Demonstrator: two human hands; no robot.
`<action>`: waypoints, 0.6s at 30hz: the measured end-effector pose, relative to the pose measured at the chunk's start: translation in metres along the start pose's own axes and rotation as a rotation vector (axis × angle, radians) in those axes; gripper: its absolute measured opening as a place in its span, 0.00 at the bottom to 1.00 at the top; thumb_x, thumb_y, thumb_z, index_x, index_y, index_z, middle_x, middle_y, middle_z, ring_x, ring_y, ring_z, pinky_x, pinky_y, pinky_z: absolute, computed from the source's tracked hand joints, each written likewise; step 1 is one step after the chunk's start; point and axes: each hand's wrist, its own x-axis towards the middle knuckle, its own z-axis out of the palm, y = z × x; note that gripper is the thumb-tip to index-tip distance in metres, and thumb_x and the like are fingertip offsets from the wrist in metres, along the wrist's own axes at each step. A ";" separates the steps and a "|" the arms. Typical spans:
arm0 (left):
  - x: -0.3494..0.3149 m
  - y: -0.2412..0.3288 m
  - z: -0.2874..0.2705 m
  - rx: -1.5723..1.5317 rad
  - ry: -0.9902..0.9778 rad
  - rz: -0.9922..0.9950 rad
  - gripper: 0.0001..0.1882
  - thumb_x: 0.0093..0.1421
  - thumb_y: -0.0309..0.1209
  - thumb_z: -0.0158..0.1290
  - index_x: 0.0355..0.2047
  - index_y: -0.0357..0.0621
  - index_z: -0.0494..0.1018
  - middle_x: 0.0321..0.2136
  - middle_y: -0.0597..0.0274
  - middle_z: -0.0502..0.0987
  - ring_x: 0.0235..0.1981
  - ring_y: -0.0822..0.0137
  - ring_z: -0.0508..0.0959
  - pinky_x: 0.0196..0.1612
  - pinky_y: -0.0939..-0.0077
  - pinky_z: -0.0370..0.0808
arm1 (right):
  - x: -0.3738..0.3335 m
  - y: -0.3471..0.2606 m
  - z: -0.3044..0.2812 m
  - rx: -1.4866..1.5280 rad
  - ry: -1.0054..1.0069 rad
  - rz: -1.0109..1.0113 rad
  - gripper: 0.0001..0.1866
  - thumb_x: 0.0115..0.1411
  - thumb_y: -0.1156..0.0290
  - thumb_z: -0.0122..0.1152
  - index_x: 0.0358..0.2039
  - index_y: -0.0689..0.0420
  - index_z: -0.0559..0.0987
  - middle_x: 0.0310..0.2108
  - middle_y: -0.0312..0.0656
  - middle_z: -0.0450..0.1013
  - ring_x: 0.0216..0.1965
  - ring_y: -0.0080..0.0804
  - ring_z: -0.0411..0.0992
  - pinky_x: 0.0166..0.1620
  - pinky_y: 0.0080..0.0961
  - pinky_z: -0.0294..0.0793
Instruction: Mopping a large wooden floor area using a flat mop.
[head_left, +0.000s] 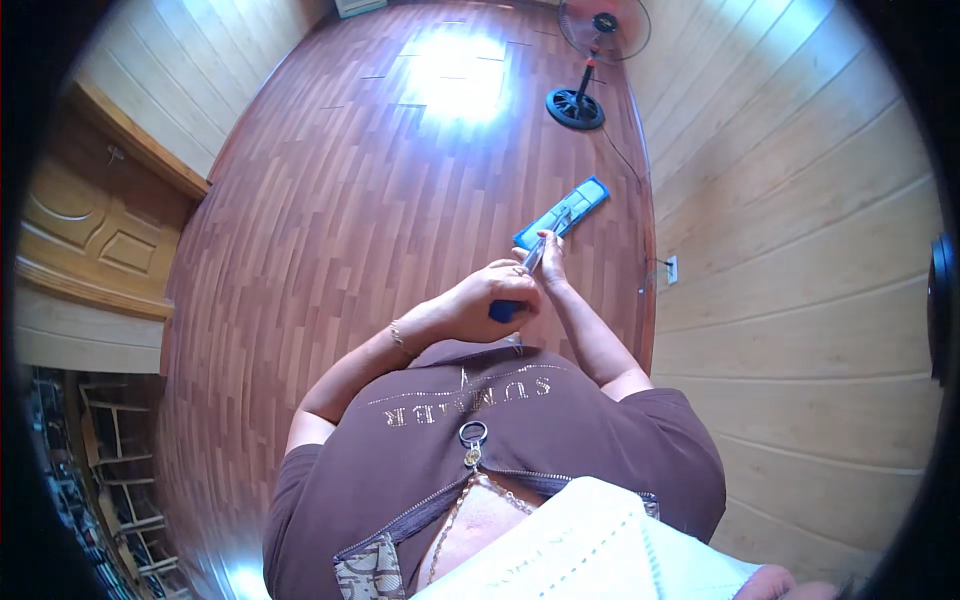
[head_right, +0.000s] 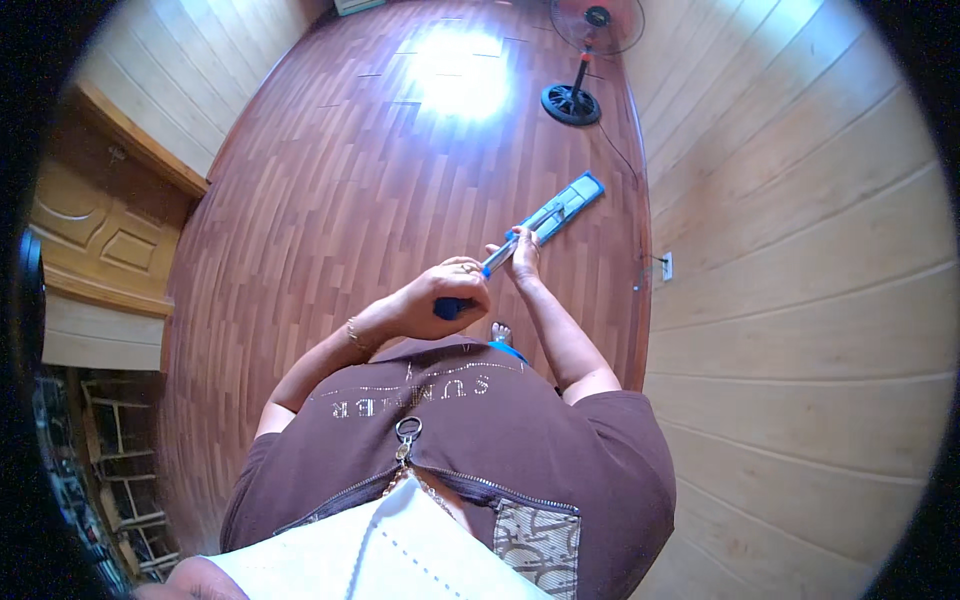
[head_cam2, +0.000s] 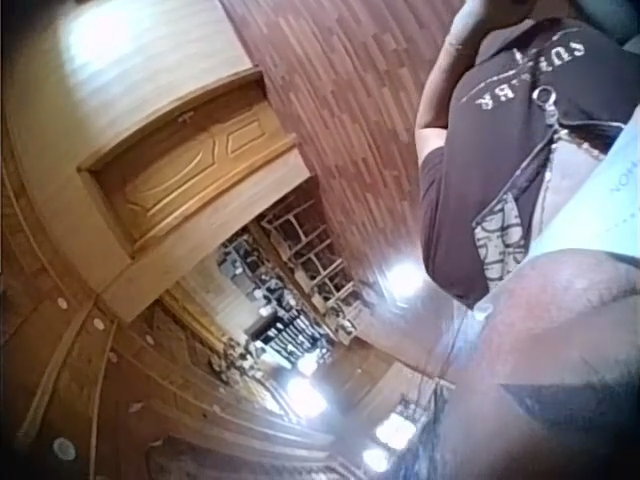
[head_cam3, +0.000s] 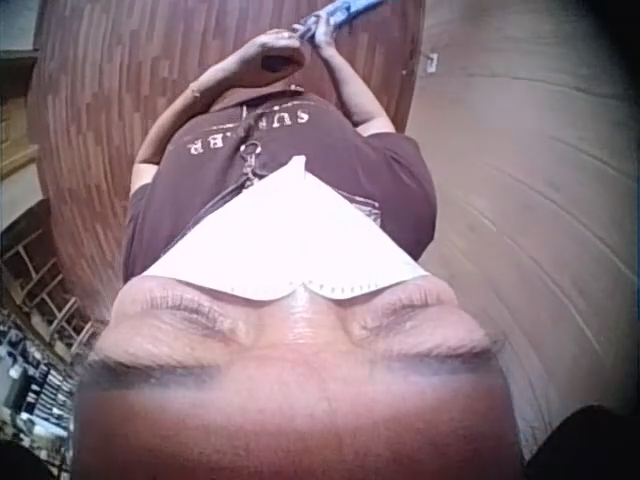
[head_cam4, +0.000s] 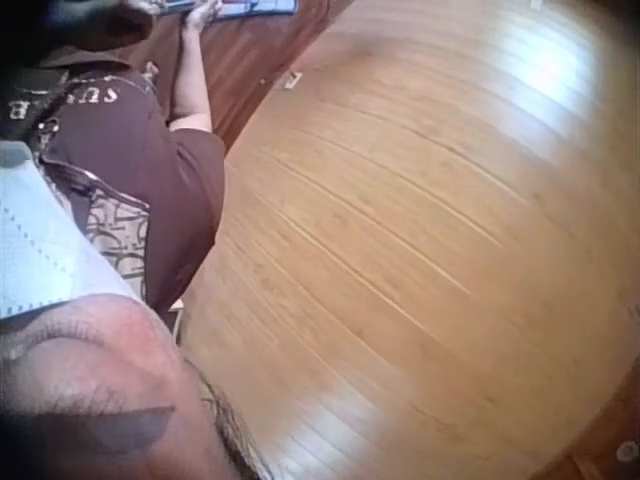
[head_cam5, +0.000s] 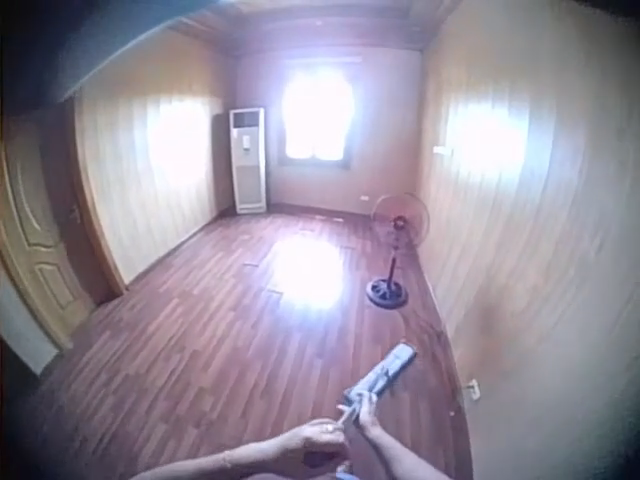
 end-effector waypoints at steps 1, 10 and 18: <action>0.010 -0.015 0.010 0.049 0.016 0.009 0.06 0.51 0.21 0.57 0.28 0.46 0.72 0.26 0.64 0.74 0.34 0.62 0.75 0.51 0.63 0.67 | 0.018 0.008 -0.015 -0.093 -0.014 -0.134 0.21 0.67 0.49 0.44 0.51 0.49 0.61 0.50 0.54 0.58 0.40 0.60 0.74 0.32 0.53 0.81; 0.031 -0.081 0.053 0.337 0.384 -0.052 0.08 0.50 0.23 0.60 0.29 0.48 0.73 0.26 0.65 0.77 0.33 0.64 0.77 0.52 0.64 0.63 | 0.002 -0.047 0.035 0.063 -0.229 0.045 0.07 0.62 0.66 0.50 0.34 0.55 0.71 0.34 0.41 0.66 0.33 0.41 0.76 0.34 0.35 0.81; 0.056 -0.039 0.046 0.416 0.437 0.046 0.30 0.47 0.41 0.67 0.48 0.45 0.69 0.41 0.55 0.76 0.45 0.54 0.75 0.55 0.59 0.66 | -0.026 -0.126 0.031 -1.084 -0.601 -0.600 0.12 0.47 0.61 0.63 0.29 0.54 0.78 0.32 0.45 0.76 0.36 0.49 0.76 0.36 0.38 0.74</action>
